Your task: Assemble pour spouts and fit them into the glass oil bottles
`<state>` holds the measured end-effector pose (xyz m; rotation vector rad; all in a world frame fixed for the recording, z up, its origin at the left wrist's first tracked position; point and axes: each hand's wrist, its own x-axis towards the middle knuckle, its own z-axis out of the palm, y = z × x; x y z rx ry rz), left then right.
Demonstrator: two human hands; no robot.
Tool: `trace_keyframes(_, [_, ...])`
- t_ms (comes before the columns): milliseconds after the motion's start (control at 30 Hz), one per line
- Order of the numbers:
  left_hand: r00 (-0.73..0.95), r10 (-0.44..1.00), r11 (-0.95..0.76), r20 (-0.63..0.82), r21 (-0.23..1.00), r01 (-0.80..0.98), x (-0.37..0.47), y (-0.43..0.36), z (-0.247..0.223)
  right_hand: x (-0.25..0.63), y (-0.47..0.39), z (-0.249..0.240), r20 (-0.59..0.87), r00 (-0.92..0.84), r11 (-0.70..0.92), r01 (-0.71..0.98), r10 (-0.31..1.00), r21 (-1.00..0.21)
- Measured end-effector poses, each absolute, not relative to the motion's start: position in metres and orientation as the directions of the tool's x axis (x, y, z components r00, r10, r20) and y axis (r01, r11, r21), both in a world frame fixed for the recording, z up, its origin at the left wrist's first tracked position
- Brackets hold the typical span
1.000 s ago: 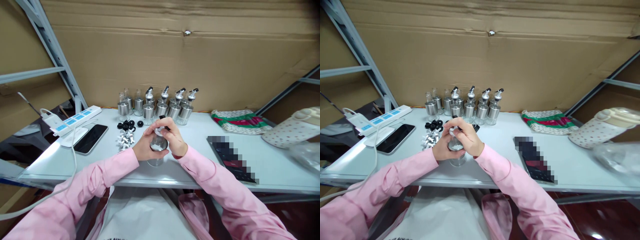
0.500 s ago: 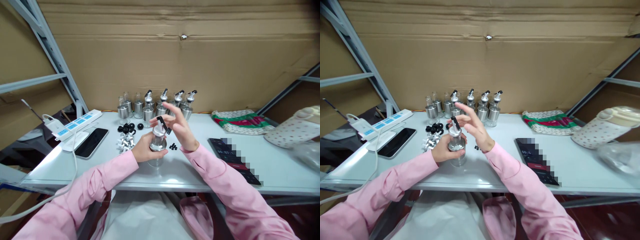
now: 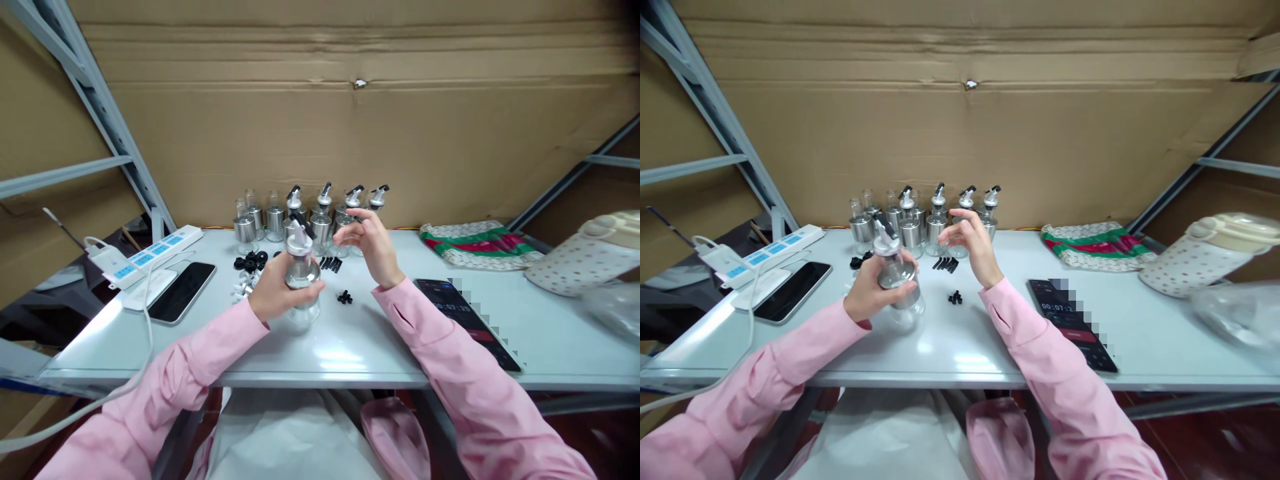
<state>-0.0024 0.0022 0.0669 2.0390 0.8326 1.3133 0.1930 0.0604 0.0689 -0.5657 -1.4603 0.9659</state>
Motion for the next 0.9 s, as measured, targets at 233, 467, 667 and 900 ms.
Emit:
trace_keyframes(233, [-0.028,0.674,-0.665,0.738,0.623,0.412,-0.038,0.058,0.107,0.196,0.064,0.068,0.564,-0.084,0.543,-0.187,0.822,-0.819])
trace_keyframes(467, [-0.066,0.611,-0.582,0.789,0.505,0.637,-0.051,0.127,0.112,0.193,0.062,0.066,0.556,-0.092,0.541,-0.148,0.826,-0.828])
trace_keyframes(667, [0.007,0.706,-0.521,0.709,0.512,0.683,-0.043,0.145,0.083,0.189,0.053,0.068,0.566,-0.127,0.558,-0.093,0.815,-0.825])
trace_keyframes(900, [0.1,0.828,-0.468,0.552,0.581,0.667,-0.049,0.161,0.06,0.189,0.054,0.066,0.576,-0.131,0.57,-0.087,0.807,-0.817])
